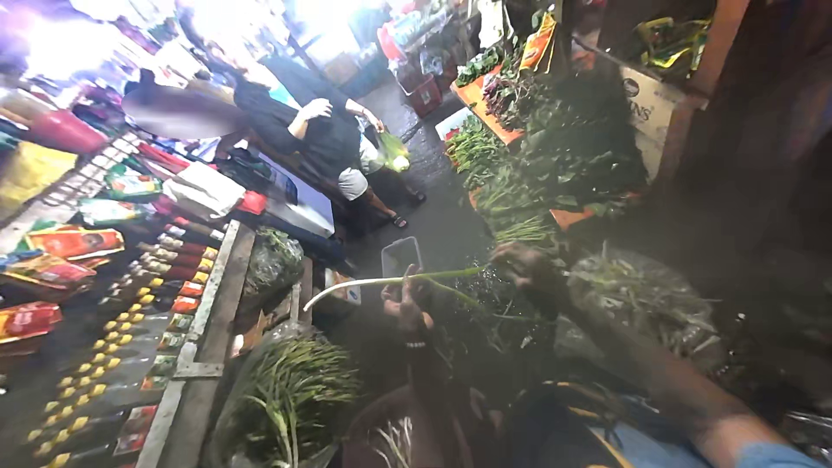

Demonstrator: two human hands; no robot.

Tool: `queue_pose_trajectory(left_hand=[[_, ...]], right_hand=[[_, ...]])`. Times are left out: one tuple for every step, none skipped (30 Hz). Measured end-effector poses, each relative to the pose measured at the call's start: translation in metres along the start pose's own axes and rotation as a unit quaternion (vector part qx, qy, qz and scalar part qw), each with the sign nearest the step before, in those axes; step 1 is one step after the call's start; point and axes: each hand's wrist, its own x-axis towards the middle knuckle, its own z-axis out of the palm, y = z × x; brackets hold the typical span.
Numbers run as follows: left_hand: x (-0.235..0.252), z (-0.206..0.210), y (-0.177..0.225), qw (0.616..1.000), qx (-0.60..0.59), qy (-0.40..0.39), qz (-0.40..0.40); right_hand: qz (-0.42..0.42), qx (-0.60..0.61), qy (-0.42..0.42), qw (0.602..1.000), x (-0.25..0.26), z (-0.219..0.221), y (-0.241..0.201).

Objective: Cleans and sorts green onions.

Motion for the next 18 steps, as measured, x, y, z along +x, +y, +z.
queue_pose_trajectory(left_hand=[[-0.006, 0.003, 0.0, 1.0, 0.002, -0.011, -0.003], [-0.012, 0.006, 0.002, 1.0, 0.006, -0.02, -0.009], [-0.017, 0.007, 0.004, 1.0, 0.008, -0.023, -0.013], [-0.02, 0.007, 0.006, 1.0, 0.006, -0.02, -0.016], [-0.022, 0.006, 0.007, 1.0, 0.003, -0.016, -0.018], [-0.023, 0.004, 0.01, 1.0, -0.001, -0.013, -0.019], [-0.024, 0.002, 0.011, 1.0, -0.004, -0.009, -0.019], [-0.024, -0.001, 0.012, 1.0, -0.007, -0.006, -0.019], [-0.024, -0.003, 0.013, 1.0, -0.008, -0.006, -0.023], [-0.024, -0.004, 0.013, 1.0, -0.007, -0.006, -0.025], [-0.024, -0.005, 0.012, 1.0, -0.005, -0.009, -0.025], [-0.024, -0.005, 0.011, 1.0, -0.003, -0.012, -0.023], [-0.025, -0.006, 0.01, 1.0, -0.002, -0.013, -0.021], [-0.026, -0.005, 0.009, 1.0, 0.0, -0.014, -0.021], [-0.026, -0.004, 0.007, 1.0, 0.001, -0.014, -0.02], [-0.027, -0.003, 0.005, 1.0, -0.001, -0.012, -0.019], [-0.026, -0.002, 0.003, 1.0, -0.002, -0.011, -0.016], [-0.025, -0.001, 0.001, 1.0, -0.001, -0.011, -0.014]], right_hand=[[-0.015, 0.02, -0.029, 0.999, 0.007, 0.012, -0.007], [-0.022, 0.034, -0.06, 0.997, 0.012, 0.021, -0.013], [-0.026, 0.038, -0.085, 0.995, 0.015, 0.029, -0.017], [-0.027, 0.039, -0.108, 0.993, 0.015, 0.036, -0.02], [-0.031, 0.038, -0.117, 0.992, 0.013, 0.042, -0.019], [-0.029, 0.04, -0.124, 0.991, 0.011, 0.045, -0.019], [-0.025, 0.045, -0.13, 0.99, 0.008, 0.046, -0.019], [-0.02, 0.049, -0.137, 0.989, 0.005, 0.046, -0.019], [-0.016, 0.052, -0.144, 0.988, 0.003, 0.046, -0.018], [-0.011, 0.054, -0.155, 0.986, 0.003, 0.045, -0.018], [-0.003, 0.051, -0.17, 0.984, 0.003, 0.044, -0.018], [0.008, 0.047, -0.188, 0.981, 0.004, 0.043, -0.018], [0.021, 0.041, -0.206, 0.977, 0.004, 0.042, -0.017], [0.035, 0.028, -0.221, 0.974, 0.005, 0.042, -0.016], [0.049, 0.011, -0.235, 0.971, 0.006, 0.04, -0.017], [0.059, -0.011, -0.239, 0.969, 0.006, 0.038, -0.019], [0.05, -0.03, -0.219, 0.974, 0.005, 0.038, -0.02], [0.042, -0.041, -0.191, 0.98, 0.004, 0.037, -0.022]])
